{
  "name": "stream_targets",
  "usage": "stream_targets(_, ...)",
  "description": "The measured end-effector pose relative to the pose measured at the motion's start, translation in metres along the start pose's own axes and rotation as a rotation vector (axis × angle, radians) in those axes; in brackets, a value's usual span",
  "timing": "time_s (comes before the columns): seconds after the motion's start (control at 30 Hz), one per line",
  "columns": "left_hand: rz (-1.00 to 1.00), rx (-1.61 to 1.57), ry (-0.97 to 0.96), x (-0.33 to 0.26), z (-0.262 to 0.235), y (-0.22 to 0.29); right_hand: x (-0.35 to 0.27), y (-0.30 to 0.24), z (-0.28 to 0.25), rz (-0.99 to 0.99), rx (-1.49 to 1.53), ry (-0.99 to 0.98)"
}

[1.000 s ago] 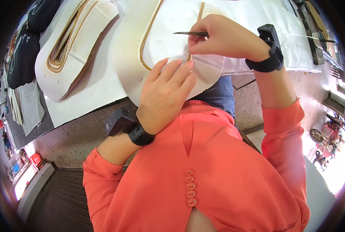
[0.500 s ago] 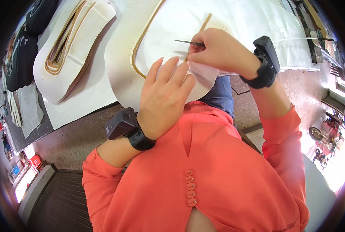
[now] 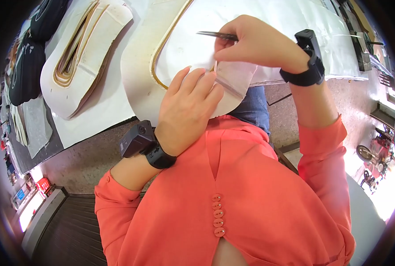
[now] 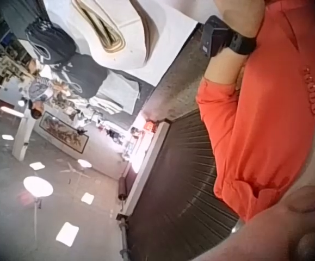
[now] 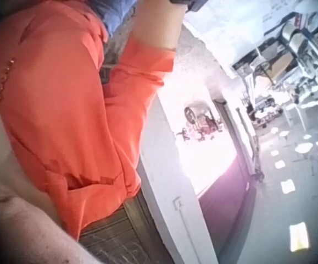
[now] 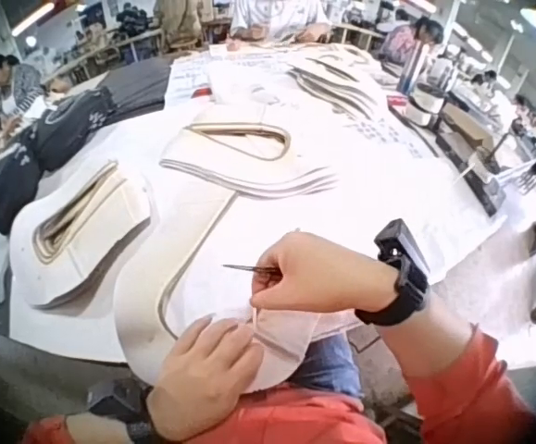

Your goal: Trimming excess material from shoe upper components using small snips.

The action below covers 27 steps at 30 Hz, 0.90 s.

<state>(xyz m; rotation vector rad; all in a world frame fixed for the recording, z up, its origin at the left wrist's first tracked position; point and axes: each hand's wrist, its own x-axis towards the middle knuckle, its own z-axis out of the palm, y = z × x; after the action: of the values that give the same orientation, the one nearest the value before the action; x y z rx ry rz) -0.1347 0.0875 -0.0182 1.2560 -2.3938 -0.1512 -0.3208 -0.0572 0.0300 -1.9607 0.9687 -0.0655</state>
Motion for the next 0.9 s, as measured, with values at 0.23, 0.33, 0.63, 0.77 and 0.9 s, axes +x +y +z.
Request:
stream_targets(0.23,0.005,0.005,0.013,0.001,0.000,0.000,0.004,0.027,-0.006,0.034,-0.147,0.052)
stream_targets(0.33,0.001,0.002,0.005,0.003,0.001,0.000,0.005,0.026,-0.006,0.062,-0.160,0.041)
stream_targets(0.63,-0.004,-0.005,0.039,0.022,0.005,-0.004,0.003,0.029,-0.001,0.005,-0.208,0.091)
stream_targets(0.77,-0.002,0.000,0.016,0.024,0.003,-0.003,-0.003,0.038,-0.013,-0.071,-0.156,0.143)
stream_targets(0.9,0.005,-0.005,0.003,0.029,0.001,-0.003,-0.003,0.041,-0.019,0.076,-0.082,0.195)
